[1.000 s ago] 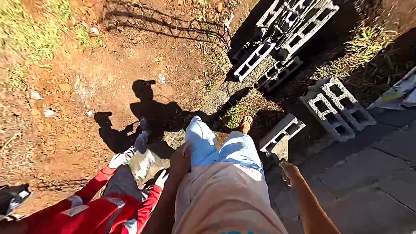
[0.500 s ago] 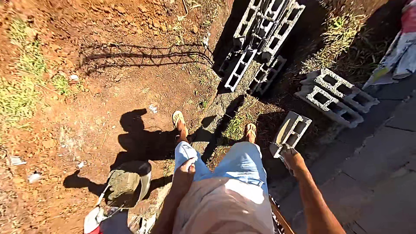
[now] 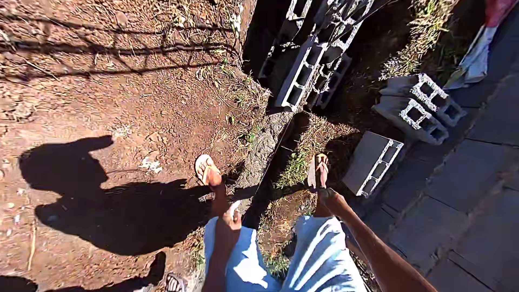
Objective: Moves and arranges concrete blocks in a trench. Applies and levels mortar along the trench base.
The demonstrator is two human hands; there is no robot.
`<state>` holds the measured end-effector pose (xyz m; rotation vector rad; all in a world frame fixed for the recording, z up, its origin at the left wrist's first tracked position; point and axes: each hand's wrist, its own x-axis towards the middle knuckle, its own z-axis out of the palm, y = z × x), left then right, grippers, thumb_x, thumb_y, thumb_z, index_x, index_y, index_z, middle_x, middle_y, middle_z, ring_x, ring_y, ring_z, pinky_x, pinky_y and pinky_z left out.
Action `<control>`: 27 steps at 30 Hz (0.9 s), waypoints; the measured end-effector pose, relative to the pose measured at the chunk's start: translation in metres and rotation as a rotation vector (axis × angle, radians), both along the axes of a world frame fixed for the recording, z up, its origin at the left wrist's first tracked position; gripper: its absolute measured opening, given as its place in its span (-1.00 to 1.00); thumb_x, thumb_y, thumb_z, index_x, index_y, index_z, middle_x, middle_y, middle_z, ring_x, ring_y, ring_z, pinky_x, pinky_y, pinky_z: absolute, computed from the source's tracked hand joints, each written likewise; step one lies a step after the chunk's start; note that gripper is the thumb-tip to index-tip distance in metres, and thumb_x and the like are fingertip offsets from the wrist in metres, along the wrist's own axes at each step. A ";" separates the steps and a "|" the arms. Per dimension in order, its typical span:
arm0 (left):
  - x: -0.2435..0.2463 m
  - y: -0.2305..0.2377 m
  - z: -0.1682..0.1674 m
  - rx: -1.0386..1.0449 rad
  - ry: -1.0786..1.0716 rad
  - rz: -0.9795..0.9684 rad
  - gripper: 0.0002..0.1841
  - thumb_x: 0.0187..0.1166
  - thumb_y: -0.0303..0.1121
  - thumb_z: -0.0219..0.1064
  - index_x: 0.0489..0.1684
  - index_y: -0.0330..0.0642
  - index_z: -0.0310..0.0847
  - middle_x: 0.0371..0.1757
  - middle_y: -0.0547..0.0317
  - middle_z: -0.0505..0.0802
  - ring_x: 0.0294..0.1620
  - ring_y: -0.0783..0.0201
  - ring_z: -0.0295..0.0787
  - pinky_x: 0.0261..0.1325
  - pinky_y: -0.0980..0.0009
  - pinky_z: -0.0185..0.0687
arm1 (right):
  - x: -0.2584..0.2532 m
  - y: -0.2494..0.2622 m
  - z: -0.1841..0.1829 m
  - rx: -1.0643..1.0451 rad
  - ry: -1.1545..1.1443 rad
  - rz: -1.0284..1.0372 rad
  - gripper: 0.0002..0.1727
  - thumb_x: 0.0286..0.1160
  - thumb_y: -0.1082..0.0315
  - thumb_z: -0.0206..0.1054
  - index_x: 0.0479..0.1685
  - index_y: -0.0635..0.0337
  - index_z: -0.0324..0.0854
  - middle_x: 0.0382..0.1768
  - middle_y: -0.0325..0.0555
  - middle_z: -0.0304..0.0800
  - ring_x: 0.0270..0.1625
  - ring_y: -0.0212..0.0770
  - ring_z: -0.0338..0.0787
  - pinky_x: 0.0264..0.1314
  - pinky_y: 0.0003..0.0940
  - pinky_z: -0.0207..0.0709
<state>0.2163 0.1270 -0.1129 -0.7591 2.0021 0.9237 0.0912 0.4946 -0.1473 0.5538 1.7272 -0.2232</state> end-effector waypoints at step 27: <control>-0.369 0.099 -0.203 -0.311 -0.002 -0.484 -0.63 0.81 -0.27 0.13 0.37 -0.28 0.67 0.27 -0.27 0.80 0.36 -0.15 0.73 0.49 -0.16 0.50 | -0.080 0.112 -0.313 0.172 0.482 -0.959 -0.30 0.83 -0.01 0.09 0.66 0.46 0.30 0.55 0.49 0.47 0.63 0.32 0.51 0.68 0.19 0.33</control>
